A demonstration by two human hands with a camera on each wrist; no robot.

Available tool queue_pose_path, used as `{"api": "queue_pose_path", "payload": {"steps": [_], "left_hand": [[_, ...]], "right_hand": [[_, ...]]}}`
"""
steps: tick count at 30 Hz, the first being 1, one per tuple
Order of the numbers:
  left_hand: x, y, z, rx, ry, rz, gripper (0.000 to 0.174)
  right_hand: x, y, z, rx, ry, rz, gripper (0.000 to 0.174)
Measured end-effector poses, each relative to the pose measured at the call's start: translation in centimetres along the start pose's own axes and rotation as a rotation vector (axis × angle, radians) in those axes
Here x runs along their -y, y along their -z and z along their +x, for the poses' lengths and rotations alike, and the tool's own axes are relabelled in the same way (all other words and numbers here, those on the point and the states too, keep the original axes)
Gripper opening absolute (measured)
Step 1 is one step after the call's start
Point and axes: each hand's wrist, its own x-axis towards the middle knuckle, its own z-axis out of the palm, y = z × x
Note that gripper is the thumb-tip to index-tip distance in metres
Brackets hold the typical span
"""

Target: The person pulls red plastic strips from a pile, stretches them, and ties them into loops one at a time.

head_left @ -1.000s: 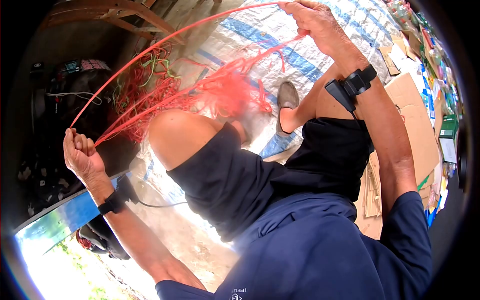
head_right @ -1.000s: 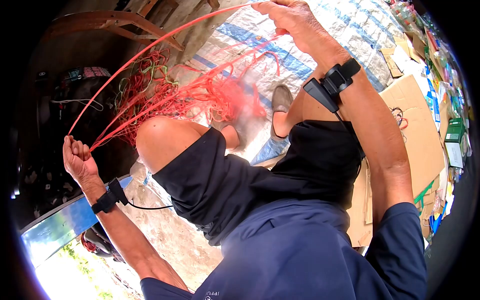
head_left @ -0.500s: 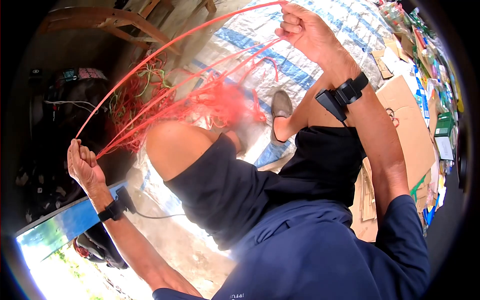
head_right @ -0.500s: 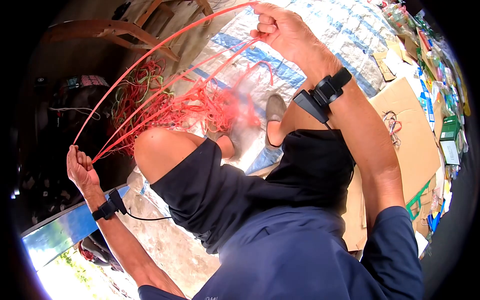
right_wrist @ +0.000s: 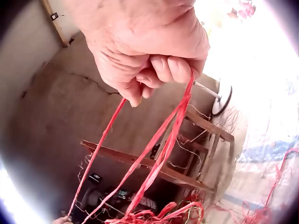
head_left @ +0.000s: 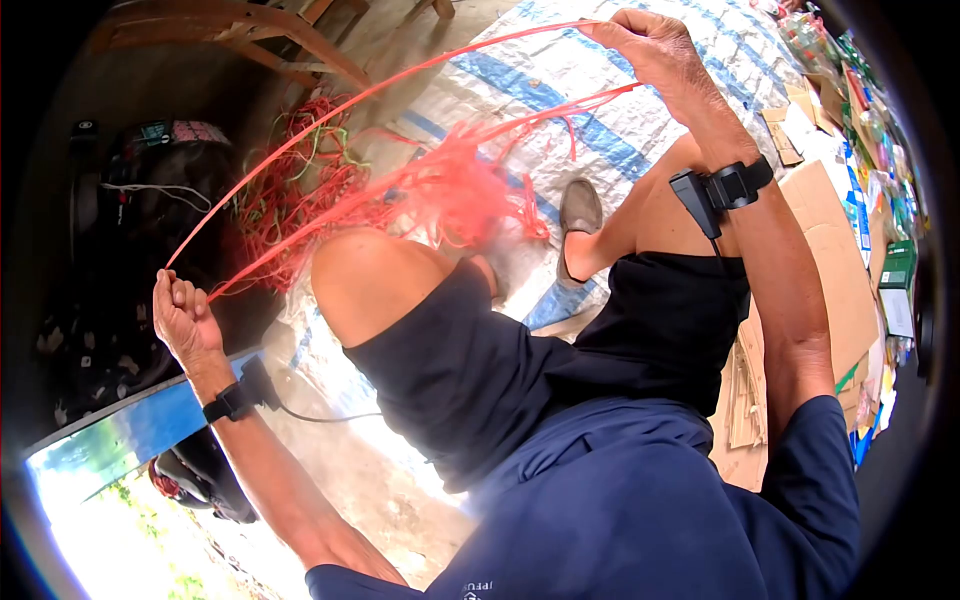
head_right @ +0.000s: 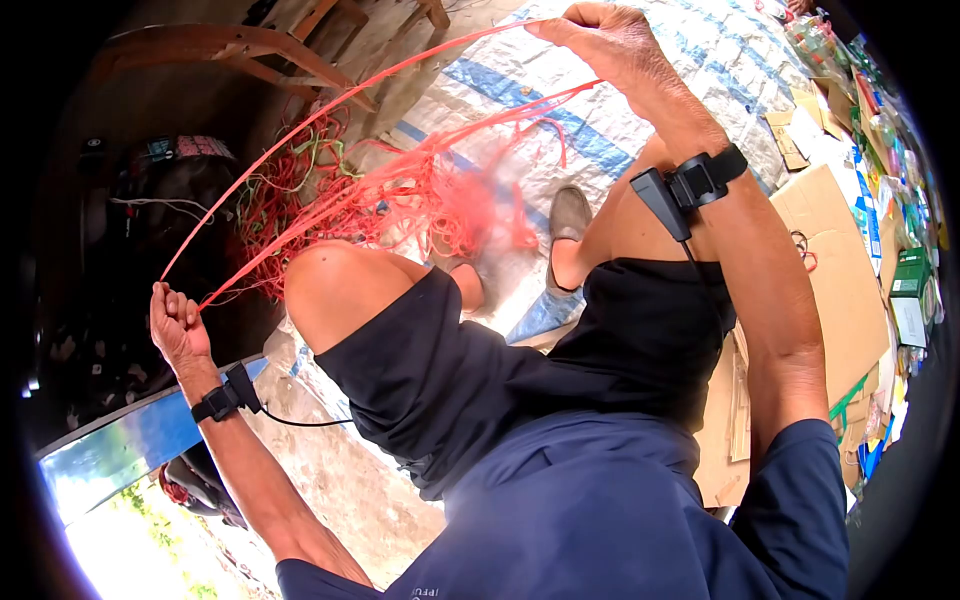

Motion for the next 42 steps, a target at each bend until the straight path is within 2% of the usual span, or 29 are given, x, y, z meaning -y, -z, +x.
{"api": "queue_pose_path", "payload": {"steps": [4, 6, 9, 10, 11, 16, 18, 19, 21, 22, 24, 25, 27, 28, 29, 31, 32, 33, 35, 37, 41, 42], "left_hand": [[0.2, -0.1, -0.3, -0.064, -0.042, 0.050, 0.017], [0.1, 0.2, -0.1, -0.067, -0.070, 0.076, 0.017], [-0.2, 0.7, 0.2, -0.093, -0.113, 0.185, 0.016], [-0.3, 0.9, 0.3, -0.095, -0.176, 0.305, 0.016], [-0.4, 1.1, 0.5, -0.096, -0.237, 0.427, 0.017], [-0.6, 0.1, 0.2, -0.110, -0.348, 0.560, 0.017], [-0.7, -0.1, 0.1, -0.114, -0.410, 0.640, 0.019], [-0.6, -0.1, 0.1, -0.115, -0.410, 0.639, 0.019], [-0.3, 0.0, 0.2, -0.088, -0.391, 0.619, 0.020], [0.0, 0.1, 0.3, -0.088, -0.392, 0.620, 0.020], [0.5, 0.2, 0.1, -0.080, -0.394, 0.624, 0.020], [0.7, 0.3, 0.0, -0.081, -0.392, 0.627, 0.020], [0.8, 0.5, -0.2, -0.110, -0.383, 0.669, 0.020], [0.8, 0.7, -0.2, -0.099, -0.377, 0.660, 0.020], [0.7, 1.0, -0.3, -0.101, -0.376, 0.664, 0.020], [0.5, 1.3, -0.6, -0.118, -0.342, 0.644, 0.020], [0.3, 1.4, -0.7, -0.117, -0.341, 0.648, 0.020], [0.0, 1.5, -0.9, -0.137, -0.342, 0.635, 0.020], [-0.5, 1.9, -1.1, -0.159, -0.346, 0.622, 0.020], [-0.9, 2.4, -1.1, -0.188, -0.329, 0.565, 0.020], [-1.5, 2.8, -1.2, -0.221, -0.366, 0.569, 0.021], [-1.5, 3.1, -1.0, -0.207, -0.376, 0.552, 0.021]], "right_hand": [[0.8, -0.1, -0.6, -0.001, -0.150, 0.233, 0.019], [0.5, 0.3, -0.3, 0.018, -0.096, 0.103, 0.021], [1.8, 0.6, -0.7, -0.028, -0.141, 0.093, 0.021], [2.0, 0.9, -0.6, -0.027, -0.141, 0.092, 0.021], [1.9, 1.2, -0.4, -0.016, -0.112, 0.093, 0.022], [1.0, 1.4, 0.1, -0.047, 0.009, 0.067, 0.028], [1.0, 1.2, 0.2, -0.066, -0.086, 0.305, 0.029], [0.9, 0.7, 0.3, -0.066, -0.085, 0.305, 0.029], [0.4, -0.4, 0.6, -0.104, -0.203, 0.912, 0.029], [-0.2, 0.4, 1.0, -0.104, -0.202, 0.913, 0.029], [-0.8, 2.4, 1.7, 0.198, -0.341, 0.865, 0.028], [-0.7, 2.6, 1.7, 0.201, -0.344, 0.866, 0.028], [0.6, 3.0, 0.9, 0.002, -0.220, 0.437, 0.028], [1.8, 3.1, 0.3, -0.021, -0.201, 0.257, 0.027], [3.0, 3.0, -0.3, -0.018, -0.203, 0.260, 0.027], [4.4, 2.7, -1.1, -0.023, 0.039, 0.010, 0.026], [3.5, 1.6, -1.3, -0.215, 0.185, -0.108, 0.025], [3.2, 2.2, -0.9, -0.214, 0.182, -0.106, 0.025], [2.6, 4.5, 0.0, -0.126, -0.006, -0.101, 0.026], [2.2, 5.7, 0.1, -0.143, -0.032, -0.128, 0.025], [2.3, 6.0, -0.4, -0.056, -0.070, -0.039, 0.028], [3.2, 4.3, -1.2, -0.239, -0.021, -0.187, 0.029]]}}
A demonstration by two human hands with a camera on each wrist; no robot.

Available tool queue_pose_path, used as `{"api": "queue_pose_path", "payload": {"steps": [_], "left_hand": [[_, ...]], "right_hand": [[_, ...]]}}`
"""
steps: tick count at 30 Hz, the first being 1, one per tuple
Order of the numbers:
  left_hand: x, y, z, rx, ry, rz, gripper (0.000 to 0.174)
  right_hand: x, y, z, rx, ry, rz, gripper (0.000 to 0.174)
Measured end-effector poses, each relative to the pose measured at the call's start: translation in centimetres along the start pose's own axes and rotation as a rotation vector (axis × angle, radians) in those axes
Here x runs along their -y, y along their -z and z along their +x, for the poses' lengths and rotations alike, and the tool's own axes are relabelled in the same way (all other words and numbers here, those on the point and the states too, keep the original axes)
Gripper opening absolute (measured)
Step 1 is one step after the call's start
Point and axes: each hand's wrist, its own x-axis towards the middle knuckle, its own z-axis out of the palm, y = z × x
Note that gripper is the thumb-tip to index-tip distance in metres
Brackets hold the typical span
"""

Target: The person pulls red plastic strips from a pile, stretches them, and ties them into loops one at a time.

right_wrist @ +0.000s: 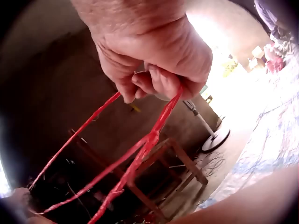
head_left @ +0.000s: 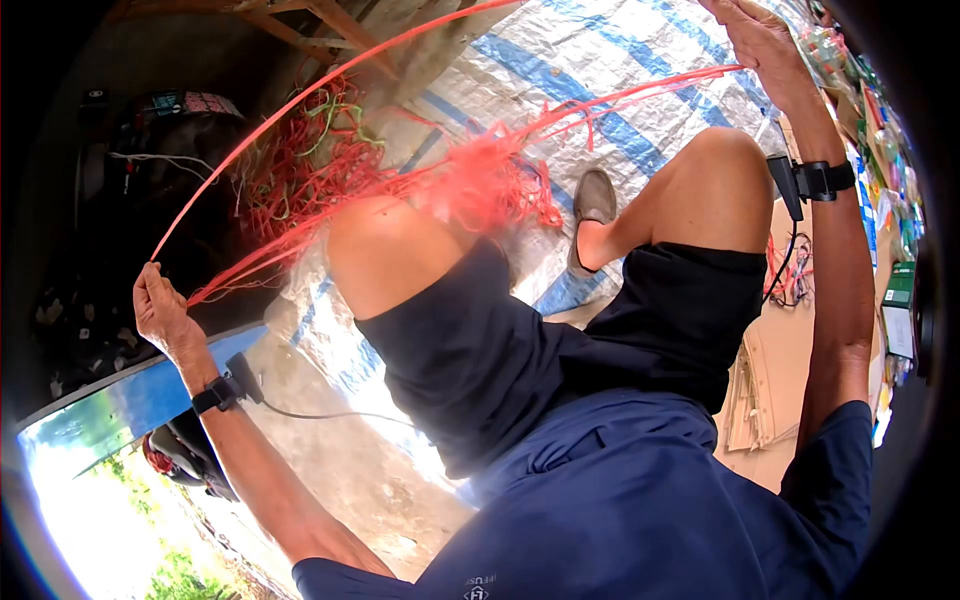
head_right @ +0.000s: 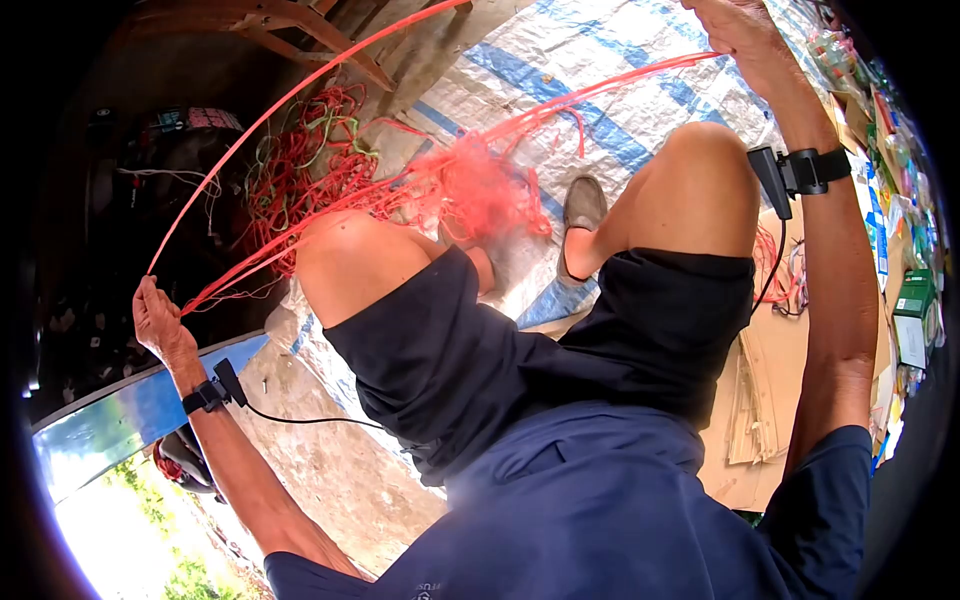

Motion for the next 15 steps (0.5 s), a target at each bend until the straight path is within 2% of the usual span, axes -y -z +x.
{"api": "queue_pose_path", "payload": {"steps": [1, 2, 4, 7, 13, 14, 15], "left_hand": [[0.2, 0.2, 0.1, 0.000, 0.001, 0.001, 0.021], [0.5, 0.3, 0.3, -0.007, 0.011, 0.028, 0.022], [0.7, 0.5, 0.8, -0.014, 0.015, 0.055, 0.022], [1.4, 0.9, 1.5, 0.008, 0.004, 0.067, 0.023], [2.6, 1.6, 2.0, 0.025, -0.090, 0.325, 0.027], [2.8, 1.6, 2.2, 0.038, -0.138, 0.355, 0.028], [3.0, 1.6, 2.3, 0.052, -0.187, 0.383, 0.029]], "right_hand": [[0.6, -0.7, -0.6, -0.188, 0.049, -0.139, 0.030], [0.2, 0.2, -0.2, -0.188, 0.049, -0.139, 0.030], [-1.7, 3.0, 1.7, 0.246, -0.130, 0.213, 0.026], [-3.5, 4.1, 2.7, 0.292, -0.033, 0.109, 0.023], [-3.8, 3.5, 1.9, 0.154, 0.167, -0.025, 0.019], [-4.2, 3.6, 2.3, 0.155, 0.165, -0.030, 0.019], [-5.2, 4.1, 3.0, 0.169, 0.057, -0.074, 0.016]]}}
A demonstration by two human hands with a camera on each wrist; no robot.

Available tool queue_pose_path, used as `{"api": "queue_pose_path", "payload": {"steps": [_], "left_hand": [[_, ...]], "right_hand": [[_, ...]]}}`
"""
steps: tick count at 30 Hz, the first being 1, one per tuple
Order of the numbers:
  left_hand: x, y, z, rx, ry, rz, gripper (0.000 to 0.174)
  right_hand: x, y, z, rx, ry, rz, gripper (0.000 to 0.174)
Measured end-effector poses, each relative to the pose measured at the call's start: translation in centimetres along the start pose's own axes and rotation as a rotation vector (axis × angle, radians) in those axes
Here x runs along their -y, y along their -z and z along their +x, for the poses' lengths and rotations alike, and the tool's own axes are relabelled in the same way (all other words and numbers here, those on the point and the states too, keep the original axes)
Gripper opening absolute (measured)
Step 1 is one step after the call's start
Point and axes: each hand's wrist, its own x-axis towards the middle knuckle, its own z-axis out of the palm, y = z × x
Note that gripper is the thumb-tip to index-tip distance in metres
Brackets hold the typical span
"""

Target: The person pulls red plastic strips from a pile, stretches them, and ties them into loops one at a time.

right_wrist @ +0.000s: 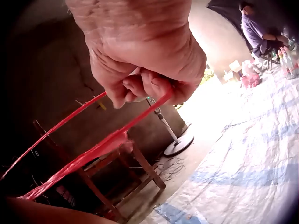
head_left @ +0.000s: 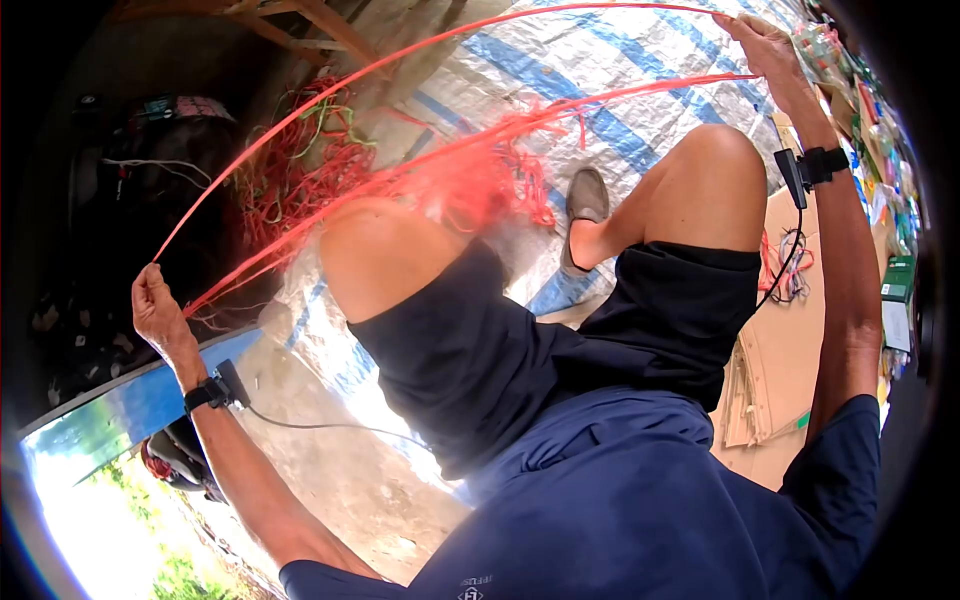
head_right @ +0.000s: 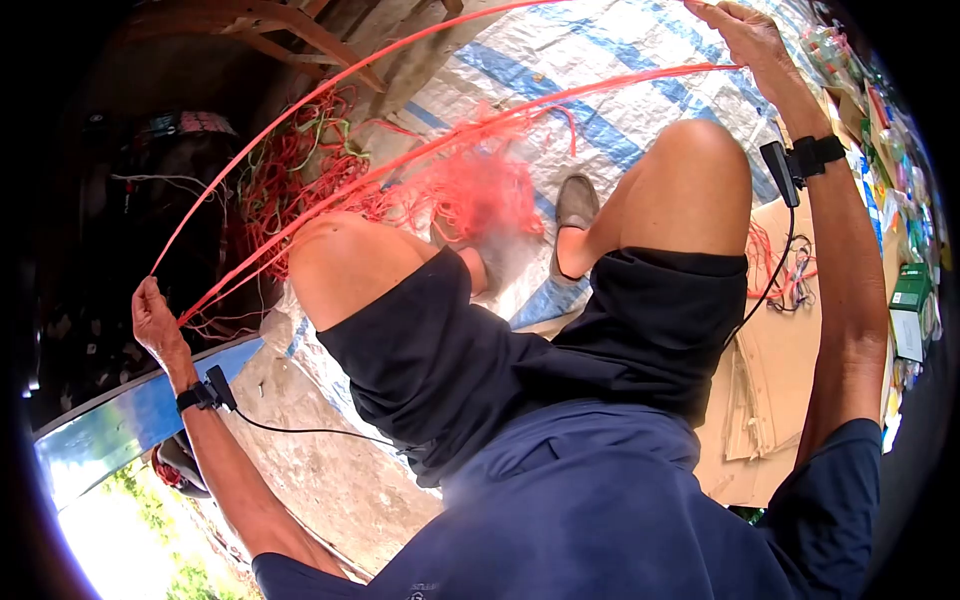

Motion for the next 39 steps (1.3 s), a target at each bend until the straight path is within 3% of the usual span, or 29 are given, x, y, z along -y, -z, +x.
{"api": "queue_pose_path", "payload": {"steps": [2, 4, 6, 8, 9, 11, 14, 16, 19, 26, 30, 34, 36, 37, 39], "left_hand": [[0.2, 0.2, 0.2, 0.007, 0.004, 0.018, 0.030], [0.1, 0.2, 0.2, 0.012, 0.008, 0.041, 0.030], [-0.4, -0.1, 0.1, -0.003, -0.026, 0.018, 0.029], [-0.9, -0.5, -0.4, 0.008, 0.032, -0.023, 0.028], [-1.3, -0.7, -0.8, 0.019, 0.093, -0.063, 0.028], [-2.0, -1.8, -1.7, 0.012, 0.122, -0.127, 0.027], [-2.2, -2.7, -2.5, 0.013, 0.172, -0.206, 0.025], [-2.7, -3.2, -3.0, 0.035, 0.326, -0.414, 0.023], [-4.6, -3.8, -3.1, 0.069, 0.326, -0.470, 0.023], [-6.7, -5.0, -1.7, 0.080, 0.251, -0.508, 0.022], [-5.3, -4.5, -3.6, 0.048, 0.406, -0.720, 0.019], [-1.6, -0.5, -9.6, 0.007, 0.495, -0.830, 0.023], [-1.7, -0.5, -11.8, -0.062, 0.603, -0.831, 0.023], [-1.6, -0.4, -12.3, -0.073, 0.606, -0.826, 0.023], [-1.1, -0.6, -12.4, -0.047, 0.683, -0.839, 0.022]], "right_hand": [[-3.8, 1.4, 1.7, 0.016, -0.112, -0.036, 0.014], [-9.1, 2.3, 3.3, 0.143, 0.036, 0.001, 0.034], [-10.0, 1.7, 3.2, 0.159, 0.037, 0.160, 0.034], [-10.6, 1.3, 3.3, 0.189, -0.360, 0.779, 0.032], [-10.9, 1.2, 3.1, 0.189, -0.361, 0.778, 0.032], [-11.3, 1.2, 2.7, 0.382, -0.318, 0.787, 0.038], [-11.2, 0.4, 1.1, 0.300, -0.340, 0.670, 0.036], [-11.0, 0.5, 0.4, 0.306, -0.344, 0.623, 0.040], [-11.1, -0.3, -1.2, 0.307, -0.366, 0.539, 0.047], [-10.4, -1.5, -1.2, 0.319, -0.333, 0.676, 0.049], [-9.1, -0.3, -1.5, 0.305, -0.347, 0.757, 0.049], [-6.6, 1.8, -3.5, 0.402, -0.183, 0.706, 0.046], [-2.3, 0.8, -6.5, 0.034, 0.248, 0.039, 0.018], [-4.0, 1.6, -3.2, 0.456, 0.065, 0.726, 0.046], [-4.2, 1.3, -3.6, 0.406, 0.000, 0.681, 0.046]]}}
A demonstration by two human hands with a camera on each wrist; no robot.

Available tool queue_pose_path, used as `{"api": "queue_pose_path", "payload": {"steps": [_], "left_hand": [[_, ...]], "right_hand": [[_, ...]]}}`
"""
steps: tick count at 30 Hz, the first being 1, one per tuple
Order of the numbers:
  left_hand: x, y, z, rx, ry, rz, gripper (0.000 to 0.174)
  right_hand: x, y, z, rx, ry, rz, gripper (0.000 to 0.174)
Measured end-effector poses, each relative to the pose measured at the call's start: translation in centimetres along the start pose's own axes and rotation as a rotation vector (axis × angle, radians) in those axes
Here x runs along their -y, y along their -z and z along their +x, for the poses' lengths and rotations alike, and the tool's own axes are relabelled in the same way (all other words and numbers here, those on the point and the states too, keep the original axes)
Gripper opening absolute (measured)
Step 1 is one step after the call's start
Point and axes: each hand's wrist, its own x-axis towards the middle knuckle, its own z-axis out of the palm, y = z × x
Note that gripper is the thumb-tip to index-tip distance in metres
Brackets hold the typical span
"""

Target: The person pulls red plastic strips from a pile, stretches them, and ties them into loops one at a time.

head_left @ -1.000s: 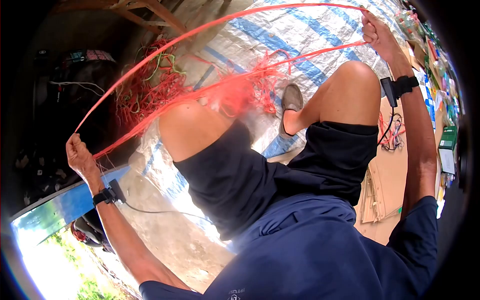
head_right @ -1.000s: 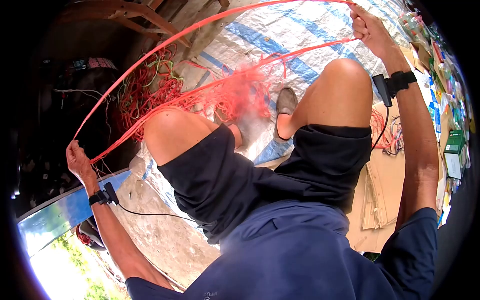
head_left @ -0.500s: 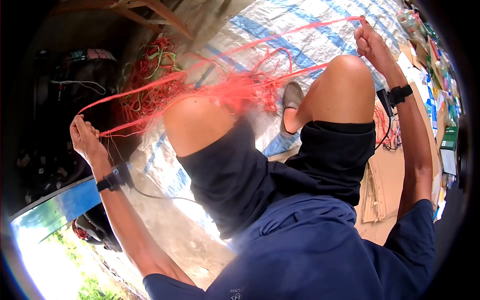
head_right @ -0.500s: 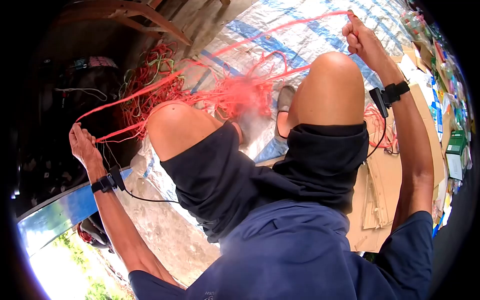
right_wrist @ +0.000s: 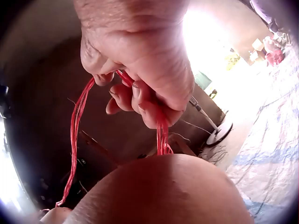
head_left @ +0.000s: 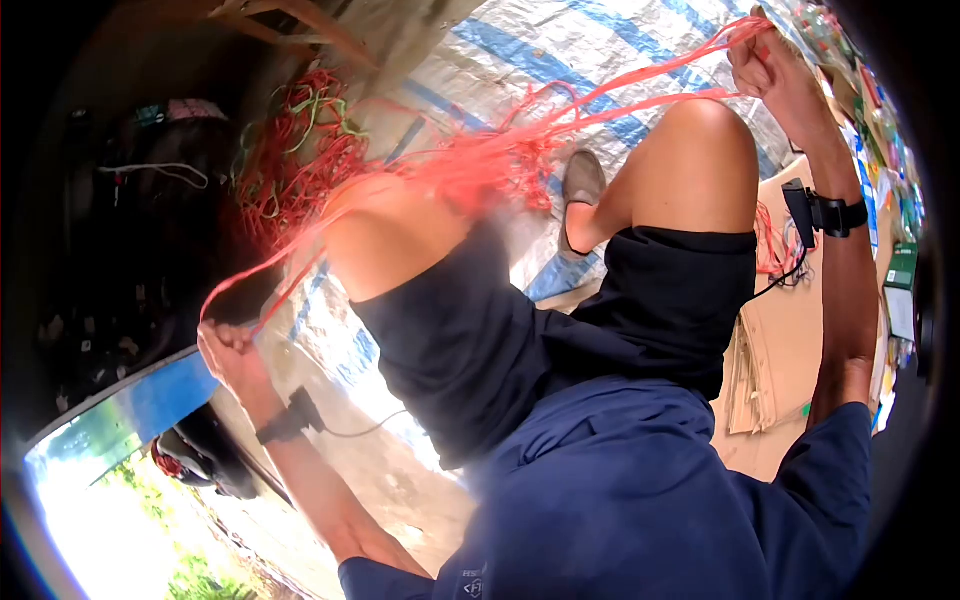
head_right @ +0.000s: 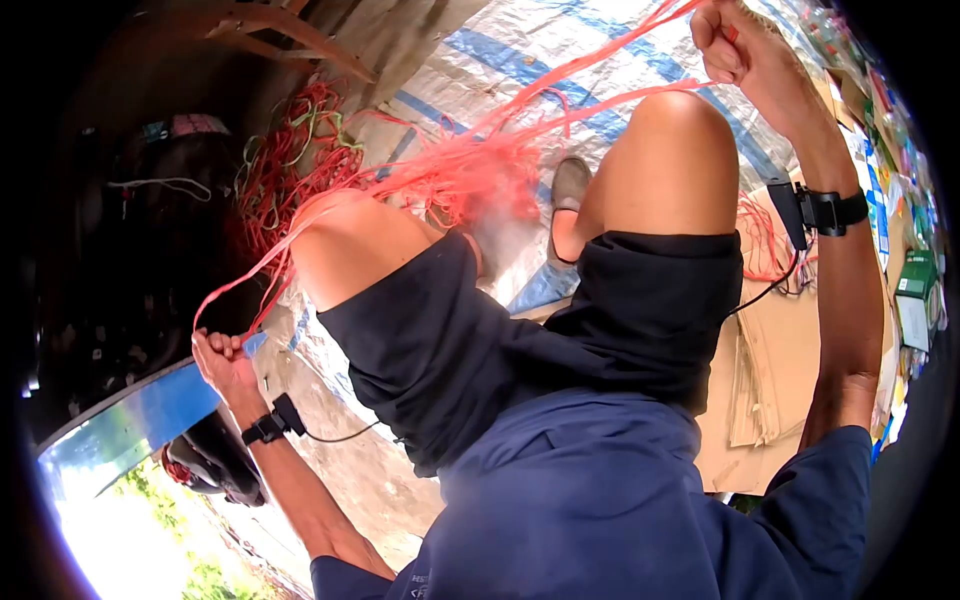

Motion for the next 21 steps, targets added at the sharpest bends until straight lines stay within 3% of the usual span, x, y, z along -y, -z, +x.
{"api": "queue_pose_path", "payload": {"steps": [1, 3, 5, 6, 7, 9, 10, 12, 13, 14, 16, 17, 19, 21], "left_hand": [[-0.1, -0.3, 0.4, -0.012, -0.006, -0.003, 0.022], [-0.7, -2.0, 1.5, 0.066, 0.005, -0.069, 0.020], [-1.7, -3.6, 3.6, 0.118, -0.018, -0.114, 0.020], [-2.5, -4.8, 4.3, 0.107, -0.026, -0.120, 0.019], [-3.2, -5.3, 5.5, 0.146, -0.041, -0.130, 0.019], [-4.2, -6.9, 7.0, 0.133, -0.094, -0.110, 0.019], [-4.8, -7.7, 7.3, 0.134, -0.098, -0.110, 0.019], [-5.2, -9.2, 7.7, 0.116, -0.091, -0.131, 0.018], [-4.9, -9.3, 8.2, 0.114, -0.092, -0.130, 0.018], [-4.3, -9.5, 8.5, 0.132, -0.070, -0.158, 0.017], [-3.0, -9.7, 9.1, 0.162, -0.016, -0.244, 0.017], [-2.3, -9.8, 9.4, 0.159, -0.010, -0.244, 0.017], [-1.3, -10.1, 9.9, 0.150, 0.006, -0.208, 0.017], [-1.0, -10.3, 10.2, 0.113, 0.013, -0.199, 0.017]], "right_hand": [[0.7, -1.1, 0.1, -0.083, -0.052, -0.039, 0.045], [0.1, 0.6, 1.0, -0.028, -0.071, -0.082, 0.045], [-2.1, 3.9, 1.4, -0.201, -0.247, 0.697, 0.032], [-3.9, 6.3, 3.1, -0.117, -0.173, 0.779, 0.040], [-2.0, 3.3, 3.1, -0.111, -0.167, 0.783, 0.040], [4.1, -5.5, 3.0, -0.456, -0.100, 0.209, 0.040], [3.9, -5.0, 3.2, -0.452, -0.126, 0.225, 0.041], [-3.0, 4.3, 5.1, -0.084, -0.019, 0.578, 0.041], [-2.9, 3.6, 5.7, 0.108, -0.014, 0.738, 0.041], [-2.3, 3.3, 4.6, -0.062, -0.013, 0.399, 0.038], [6.5, -8.6, 1.8, -0.358, -0.190, -0.337, 0.031], [5.2, -6.9, 2.4, -0.355, -0.195, -0.340, 0.031], [1.0, -1.5, 3.8, -0.117, -0.223, -0.002, 0.046], [0.0, -0.6, 3.9, -0.149, -0.235, 0.051, 0.046]]}}
